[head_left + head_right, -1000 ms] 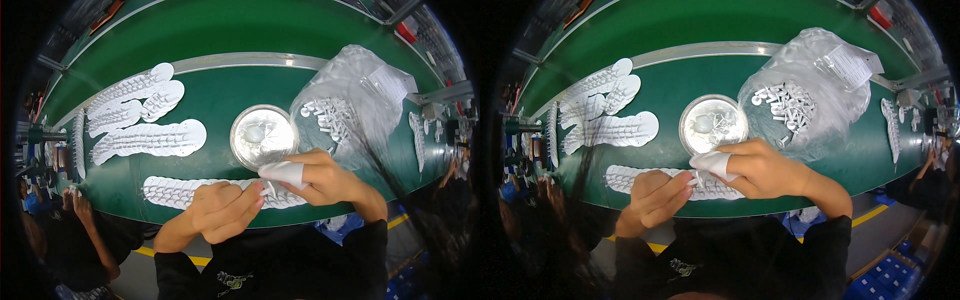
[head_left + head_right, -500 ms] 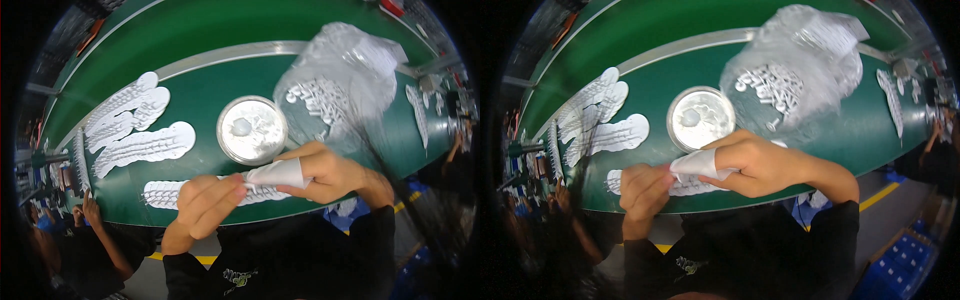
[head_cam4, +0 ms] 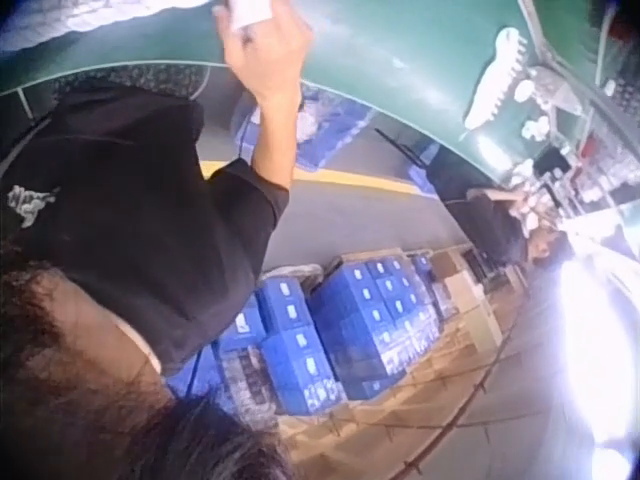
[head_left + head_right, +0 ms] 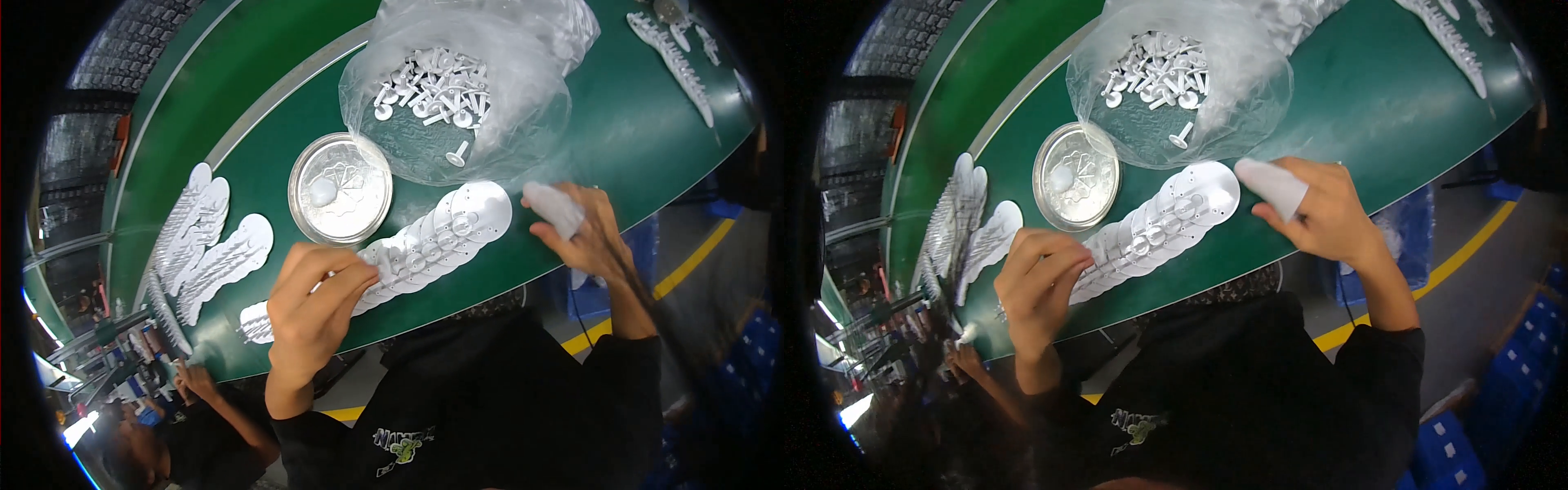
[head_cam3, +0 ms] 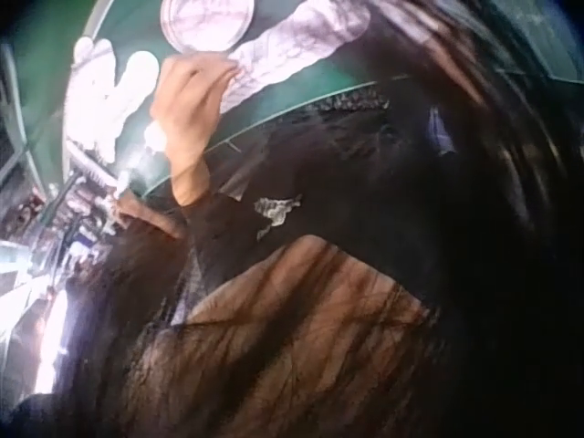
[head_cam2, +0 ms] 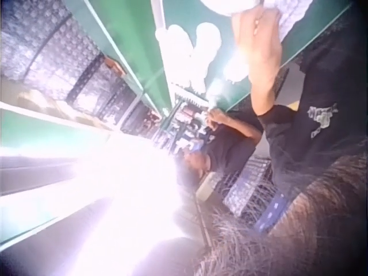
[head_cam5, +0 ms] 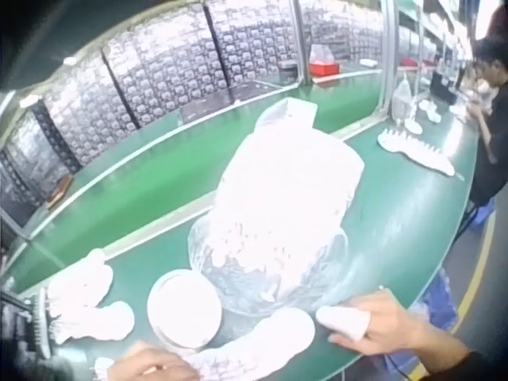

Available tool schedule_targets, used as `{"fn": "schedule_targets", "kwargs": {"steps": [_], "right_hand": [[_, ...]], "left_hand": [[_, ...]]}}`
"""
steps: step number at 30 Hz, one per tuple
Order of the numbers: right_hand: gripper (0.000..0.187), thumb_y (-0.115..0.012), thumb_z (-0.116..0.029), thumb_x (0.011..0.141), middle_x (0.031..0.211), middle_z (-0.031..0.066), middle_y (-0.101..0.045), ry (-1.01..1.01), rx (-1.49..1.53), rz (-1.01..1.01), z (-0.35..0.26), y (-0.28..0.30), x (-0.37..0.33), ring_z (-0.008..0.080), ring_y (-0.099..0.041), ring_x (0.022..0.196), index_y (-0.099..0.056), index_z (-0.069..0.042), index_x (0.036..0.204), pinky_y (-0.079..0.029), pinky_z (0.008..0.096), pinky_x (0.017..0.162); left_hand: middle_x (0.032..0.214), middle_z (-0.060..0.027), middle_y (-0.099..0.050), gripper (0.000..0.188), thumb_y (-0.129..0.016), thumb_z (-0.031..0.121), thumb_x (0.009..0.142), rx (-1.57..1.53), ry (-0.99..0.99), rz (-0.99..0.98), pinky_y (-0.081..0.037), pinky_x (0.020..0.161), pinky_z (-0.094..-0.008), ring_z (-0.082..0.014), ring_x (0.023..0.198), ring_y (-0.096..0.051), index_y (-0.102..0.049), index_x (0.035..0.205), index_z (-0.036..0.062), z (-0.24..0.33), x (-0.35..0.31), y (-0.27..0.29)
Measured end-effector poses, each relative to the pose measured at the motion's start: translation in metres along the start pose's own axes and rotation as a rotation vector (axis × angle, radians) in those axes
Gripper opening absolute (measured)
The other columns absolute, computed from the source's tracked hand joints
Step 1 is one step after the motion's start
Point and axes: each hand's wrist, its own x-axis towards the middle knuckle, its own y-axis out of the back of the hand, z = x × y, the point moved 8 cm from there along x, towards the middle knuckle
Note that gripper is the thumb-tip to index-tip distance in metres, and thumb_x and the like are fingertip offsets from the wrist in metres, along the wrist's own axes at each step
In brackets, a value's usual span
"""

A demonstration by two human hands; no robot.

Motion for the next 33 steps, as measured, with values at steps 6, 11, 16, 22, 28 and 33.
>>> {"fn": "schedule_targets", "kwargs": {"steps": [6, 11, 16, 22, 28, 33], "right_hand": [[0.040, -0.071, -0.013, 0.073, 0.097, 0.0035, -0.068, 0.295, -0.294, -0.150, -0.023, -0.022, -0.001, 0.0172, -0.058, 0.061, -0.066, -0.010, 0.113, -0.044, 0.0289, 0.050], [0.046, -0.069, -0.014, 0.073, 0.103, 0.0002, -0.068, 0.276, -0.357, -0.175, -0.015, -0.027, -0.009, 0.0153, -0.056, 0.065, -0.064, -0.014, 0.118, -0.042, 0.0278, 0.050], [0.047, -0.069, -0.015, 0.073, 0.105, -0.0022, -0.066, 0.281, -0.384, -0.209, -0.011, -0.033, -0.011, 0.0143, -0.057, 0.069, -0.064, -0.014, 0.119, -0.045, 0.0281, 0.052], [0.050, -0.069, -0.014, 0.074, 0.105, -0.0010, -0.067, 0.300, -0.382, -0.183, -0.013, -0.029, -0.012, 0.0149, -0.060, 0.074, -0.061, -0.014, 0.123, -0.047, 0.0274, 0.054], [0.048, -0.069, -0.015, 0.076, 0.103, 0.0012, -0.067, 0.306, -0.382, -0.185, -0.011, -0.030, -0.014, 0.0158, -0.061, 0.077, -0.061, -0.012, 0.123, -0.047, 0.0283, 0.057], [0.047, -0.069, -0.014, 0.076, 0.103, 0.0015, -0.067, 0.294, -0.374, -0.187, -0.010, -0.029, -0.014, 0.0159, -0.062, 0.079, -0.061, -0.012, 0.122, -0.047, 0.0291, 0.058]], "left_hand": [[0.078, -0.0073, -0.061, 0.026, -0.079, -0.001, 0.060, 0.133, 0.041, -0.058, -0.043, 0.055, -0.0319, -0.0237, 0.069, -0.055, -0.067, 0.083, 0.0007, 0.006, -0.013, -0.010], [0.078, -0.0072, -0.060, 0.026, -0.079, -0.001, 0.060, 0.173, 0.032, -0.095, -0.043, 0.056, -0.0326, -0.0241, 0.069, -0.056, -0.067, 0.083, 0.0007, 0.010, -0.010, -0.020], [0.077, -0.0070, -0.060, 0.026, -0.078, -0.001, 0.060, 0.213, 0.007, -0.167, -0.044, 0.056, -0.0328, -0.0241, 0.069, -0.056, -0.066, 0.083, 0.0005, 0.015, -0.003, -0.022], [0.078, -0.0072, -0.060, 0.025, -0.078, -0.002, 0.060, 0.202, -0.012, -0.230, -0.045, 0.057, -0.0324, -0.0239, 0.069, -0.057, -0.067, 0.083, 0.0013, 0.014, -0.003, -0.026], [0.080, -0.0085, -0.060, 0.031, -0.074, 0.000, 0.056, 0.292, -0.191, -0.227, -0.047, 0.059, -0.0317, -0.0250, 0.071, -0.057, -0.066, 0.086, -0.0002, 0.026, -0.002, -0.029], [0.087, -0.0097, -0.059, 0.036, -0.068, 0.003, 0.053, 0.319, -0.342, -0.577, -0.046, 0.057, -0.0323, -0.0248, 0.074, -0.057, -0.065, 0.089, -0.0026, 0.042, 0.017, -0.048]]}}
